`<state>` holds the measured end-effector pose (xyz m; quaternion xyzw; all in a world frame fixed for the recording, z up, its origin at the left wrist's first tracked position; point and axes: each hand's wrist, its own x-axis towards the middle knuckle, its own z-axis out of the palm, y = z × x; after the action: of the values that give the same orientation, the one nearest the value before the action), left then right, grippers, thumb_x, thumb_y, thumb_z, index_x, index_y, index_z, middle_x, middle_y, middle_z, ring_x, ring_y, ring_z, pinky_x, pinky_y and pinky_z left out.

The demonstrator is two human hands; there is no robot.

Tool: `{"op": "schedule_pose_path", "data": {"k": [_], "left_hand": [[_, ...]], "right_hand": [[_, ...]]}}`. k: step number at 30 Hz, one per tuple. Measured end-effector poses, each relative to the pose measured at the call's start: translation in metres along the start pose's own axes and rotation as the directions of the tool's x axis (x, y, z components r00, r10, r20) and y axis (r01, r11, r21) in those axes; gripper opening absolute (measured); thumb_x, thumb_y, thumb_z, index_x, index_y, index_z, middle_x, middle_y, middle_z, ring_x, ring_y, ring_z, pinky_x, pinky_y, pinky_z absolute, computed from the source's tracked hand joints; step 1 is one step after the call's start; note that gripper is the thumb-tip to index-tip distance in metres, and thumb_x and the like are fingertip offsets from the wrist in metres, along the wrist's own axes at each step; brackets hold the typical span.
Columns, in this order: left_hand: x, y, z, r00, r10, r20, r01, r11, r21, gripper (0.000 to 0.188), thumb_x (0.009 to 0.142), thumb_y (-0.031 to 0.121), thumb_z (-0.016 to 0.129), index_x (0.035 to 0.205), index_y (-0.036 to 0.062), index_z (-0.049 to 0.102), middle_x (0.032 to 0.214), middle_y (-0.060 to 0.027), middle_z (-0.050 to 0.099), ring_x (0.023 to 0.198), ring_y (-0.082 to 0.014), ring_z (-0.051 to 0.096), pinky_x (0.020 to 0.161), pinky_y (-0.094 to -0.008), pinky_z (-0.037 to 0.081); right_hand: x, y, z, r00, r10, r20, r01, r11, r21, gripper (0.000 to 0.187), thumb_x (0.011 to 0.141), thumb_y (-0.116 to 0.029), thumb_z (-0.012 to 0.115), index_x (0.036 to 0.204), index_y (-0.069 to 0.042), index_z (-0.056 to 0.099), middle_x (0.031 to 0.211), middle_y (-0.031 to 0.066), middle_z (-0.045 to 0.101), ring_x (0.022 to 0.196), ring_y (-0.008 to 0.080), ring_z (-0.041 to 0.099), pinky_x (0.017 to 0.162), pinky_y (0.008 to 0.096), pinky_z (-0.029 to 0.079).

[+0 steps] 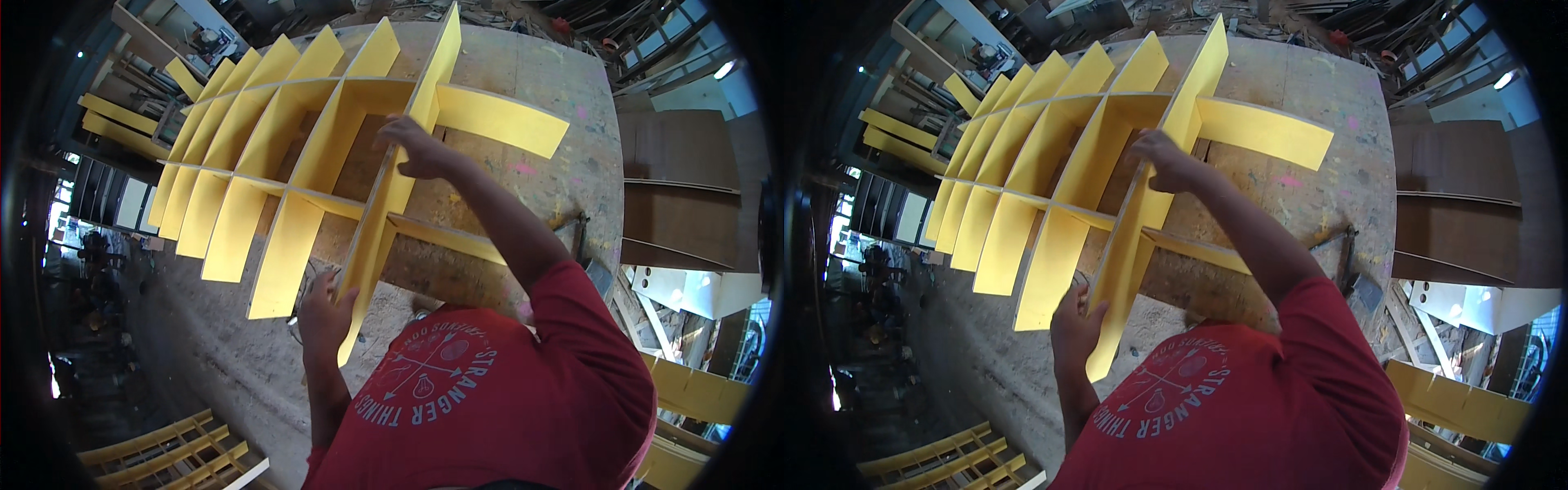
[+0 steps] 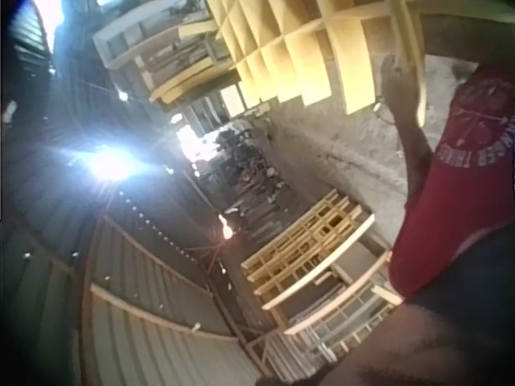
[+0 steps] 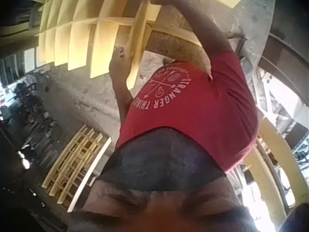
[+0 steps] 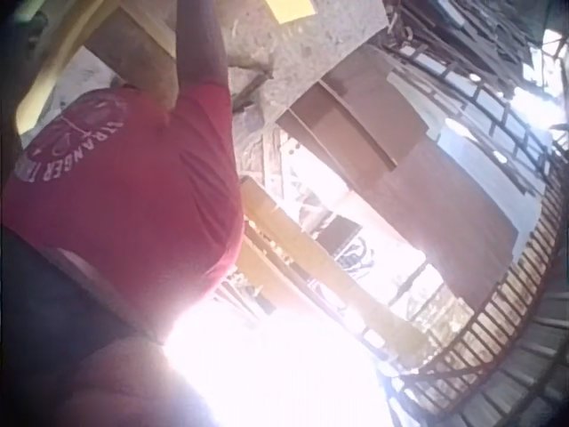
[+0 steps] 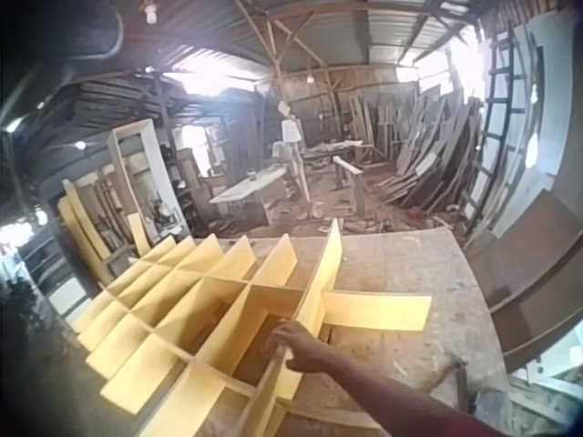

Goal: The person assembles a yellow wooden shelving unit by using a hatchet to hammer wooden planks into place and aligning the slots.

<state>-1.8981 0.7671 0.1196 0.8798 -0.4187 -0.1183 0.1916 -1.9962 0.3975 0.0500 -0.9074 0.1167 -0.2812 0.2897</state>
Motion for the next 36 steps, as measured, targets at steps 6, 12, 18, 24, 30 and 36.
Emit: {"op": "schedule_pose_path", "data": {"k": [6,12,18,24,30,36], "left_hand": [[0.067,0.028,-0.015,0.977,0.194,0.092,-0.193,0.981,-0.019,0.073,0.091,0.033,0.087,0.148,-0.0013,0.056,0.141,-0.0245,0.067,0.131,-0.0364,0.066,0.111,-0.0465,0.052],[0.179,0.065,0.04,0.942,0.313,0.126,-0.29,0.942,-0.171,0.074,0.095,0.037,0.078,0.151,-0.0037,0.052,0.15,-0.029,0.06,0.141,-0.0418,0.059,0.117,-0.0474,0.047],[0.232,0.053,0.104,0.917,0.174,0.36,-0.107,0.975,-0.197,0.066,0.094,0.039,0.078,0.143,-0.0036,0.064,0.133,-0.0249,0.073,0.127,-0.0392,0.07,0.11,-0.0443,0.051],[0.232,0.065,0.073,0.793,0.199,0.575,-0.147,0.98,-0.135,0.071,0.094,0.046,0.076,0.146,-0.0002,0.064,0.137,-0.0261,0.071,0.129,-0.0363,0.068,0.112,-0.0429,0.049],[0.227,0.026,0.075,0.71,0.196,0.676,-0.028,0.968,-0.251,0.081,0.096,0.061,0.07,0.141,-0.0065,0.067,0.134,-0.0278,0.072,0.129,-0.0353,0.066,0.113,-0.0416,0.046],[0.221,0.052,0.062,0.719,0.022,0.694,0.026,0.998,-0.058,0.093,0.094,0.067,0.068,0.139,-0.0143,0.065,0.133,-0.0315,0.071,0.129,-0.0383,0.066,0.11,-0.0452,0.046]], "right_hand": [[-0.204,-0.036,-0.091,0.817,0.473,-0.33,-0.477,0.876,0.074,0.033,0.093,-0.015,0.083,0.122,-0.004,0.073,0.129,0.0159,0.073,0.126,0.0289,0.069,0.112,0.0419,0.05],[-0.457,-0.07,-0.07,0.261,0.865,-0.43,-0.965,0.234,-0.116,0.045,0.089,-0.041,0.083,0.099,0.0,0.07,0.095,0.0242,0.075,0.093,0.0428,0.074,0.084,0.052,0.057],[-0.509,-0.11,0.01,-0.063,0.925,-0.374,-0.998,-0.062,0.014,0.065,0.081,-0.054,0.092,0.089,0.001,0.057,0.082,0.0198,0.066,0.087,0.0398,0.069,0.081,0.0528,0.053],[-0.539,-0.077,0.026,-0.133,0.844,-0.519,-0.978,-0.028,0.205,0.051,0.079,-0.04,0.089,0.086,0.003,0.063,0.078,0.0162,0.066,0.072,0.0301,0.065,0.072,0.0456,0.053],[-0.504,-0.106,-0.069,-0.029,0.999,0.044,-0.497,-0.052,0.866,0.017,0.088,-0.013,0.072,0.097,0.0,0.067,0.075,0.0084,0.065,0.059,0.019,0.064,0.058,0.0338,0.054],[-0.358,-0.092,-0.143,0.306,0.951,0.048,-0.883,0.265,0.387,0.026,0.092,-0.009,0.074,0.11,0.0,0.058,0.069,0.007,0.062,0.056,0.0176,0.065,0.051,0.0353,0.055]]}}
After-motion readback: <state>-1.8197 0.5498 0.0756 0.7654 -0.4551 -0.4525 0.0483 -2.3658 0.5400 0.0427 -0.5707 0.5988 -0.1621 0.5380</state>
